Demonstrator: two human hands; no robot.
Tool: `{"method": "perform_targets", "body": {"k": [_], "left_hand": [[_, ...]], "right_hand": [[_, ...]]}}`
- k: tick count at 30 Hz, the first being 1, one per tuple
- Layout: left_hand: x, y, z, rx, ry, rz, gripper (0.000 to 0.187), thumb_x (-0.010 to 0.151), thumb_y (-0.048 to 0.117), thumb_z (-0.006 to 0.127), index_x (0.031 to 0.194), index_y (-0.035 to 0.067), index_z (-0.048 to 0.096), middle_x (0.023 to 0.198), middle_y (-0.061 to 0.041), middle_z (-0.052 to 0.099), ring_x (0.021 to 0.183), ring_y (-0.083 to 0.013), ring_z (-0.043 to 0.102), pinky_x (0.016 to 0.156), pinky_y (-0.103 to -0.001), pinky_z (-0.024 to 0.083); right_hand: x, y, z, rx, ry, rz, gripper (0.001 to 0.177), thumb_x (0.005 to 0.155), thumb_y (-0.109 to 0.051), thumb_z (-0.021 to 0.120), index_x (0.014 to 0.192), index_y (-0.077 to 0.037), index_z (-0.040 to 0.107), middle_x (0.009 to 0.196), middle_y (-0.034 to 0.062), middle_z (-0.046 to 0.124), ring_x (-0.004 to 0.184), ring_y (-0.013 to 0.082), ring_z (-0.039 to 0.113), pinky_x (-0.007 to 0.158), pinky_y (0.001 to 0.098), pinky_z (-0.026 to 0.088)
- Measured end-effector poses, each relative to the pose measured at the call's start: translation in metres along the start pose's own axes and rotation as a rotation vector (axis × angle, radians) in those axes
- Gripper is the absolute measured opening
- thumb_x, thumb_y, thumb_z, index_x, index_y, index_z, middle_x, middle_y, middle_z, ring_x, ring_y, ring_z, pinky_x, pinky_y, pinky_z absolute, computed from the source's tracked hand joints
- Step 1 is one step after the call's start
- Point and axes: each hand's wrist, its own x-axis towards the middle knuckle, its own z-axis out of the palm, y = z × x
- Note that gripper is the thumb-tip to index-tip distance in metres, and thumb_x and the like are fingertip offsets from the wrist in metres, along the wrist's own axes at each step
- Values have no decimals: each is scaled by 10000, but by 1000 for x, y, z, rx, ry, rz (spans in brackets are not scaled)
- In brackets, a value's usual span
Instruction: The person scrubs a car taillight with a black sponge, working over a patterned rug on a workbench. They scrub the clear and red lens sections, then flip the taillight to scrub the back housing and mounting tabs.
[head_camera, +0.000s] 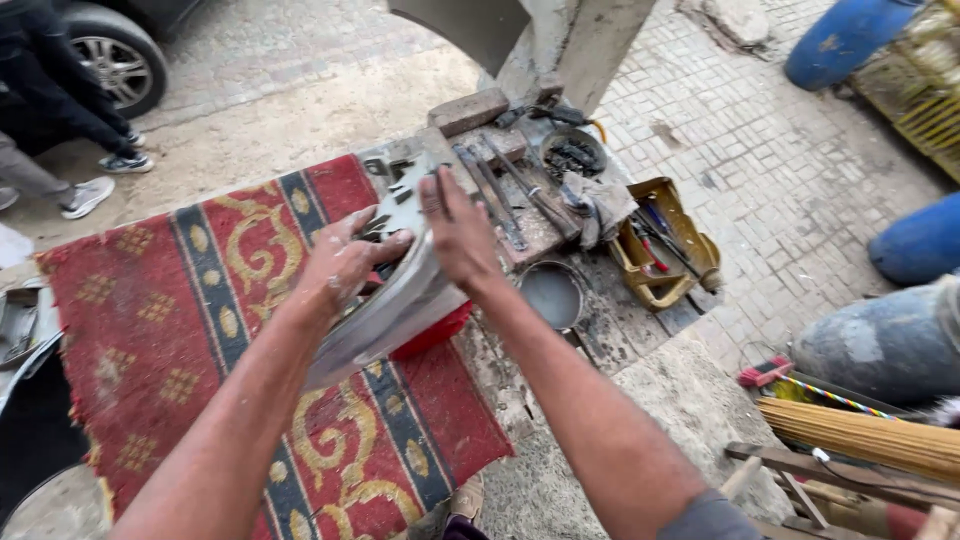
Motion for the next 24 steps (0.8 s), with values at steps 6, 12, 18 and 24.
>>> {"method": "perform_targets", "body": {"k": [6,12,18,24], "left_hand": [[-7,4,-9,1,45,10,830,793,368,869,1510,160,506,1249,-195,662,1038,-291,678,710,-413,600],[21,-26,-2,17,74,71,741,829,201,760,1517,122,495,1218,-161,672,1035,-253,661,720,-396,595],[36,-35,-6,-56,40,46,775,778,318,867,1469,167,551,1191,-134,714,1019,-216,694,679,-377,617],[83,-66,10,-90,39,91,790,798,174,766,1522,112,456,1259,-159,663,1105,-292,663,685,-438,638]], "right_hand": [[-109,-41,19,-119,49,-224,984,928,-756,309,1591,-32,241,1660,244,240,1546,385,209,1273,509,45],[-50,-36,15,-31,70,-80,1124,832,-889,197,1589,-59,241,1655,234,246,1541,369,234,1264,548,52],[-133,-52,30,-142,61,-184,1010,930,-776,211,1568,7,224,1657,280,192,1542,427,162,1251,540,45],[-61,-35,18,-73,92,-46,1136,830,-906,161,1594,-68,235,1659,210,245,1542,359,222,1259,518,38]]}}
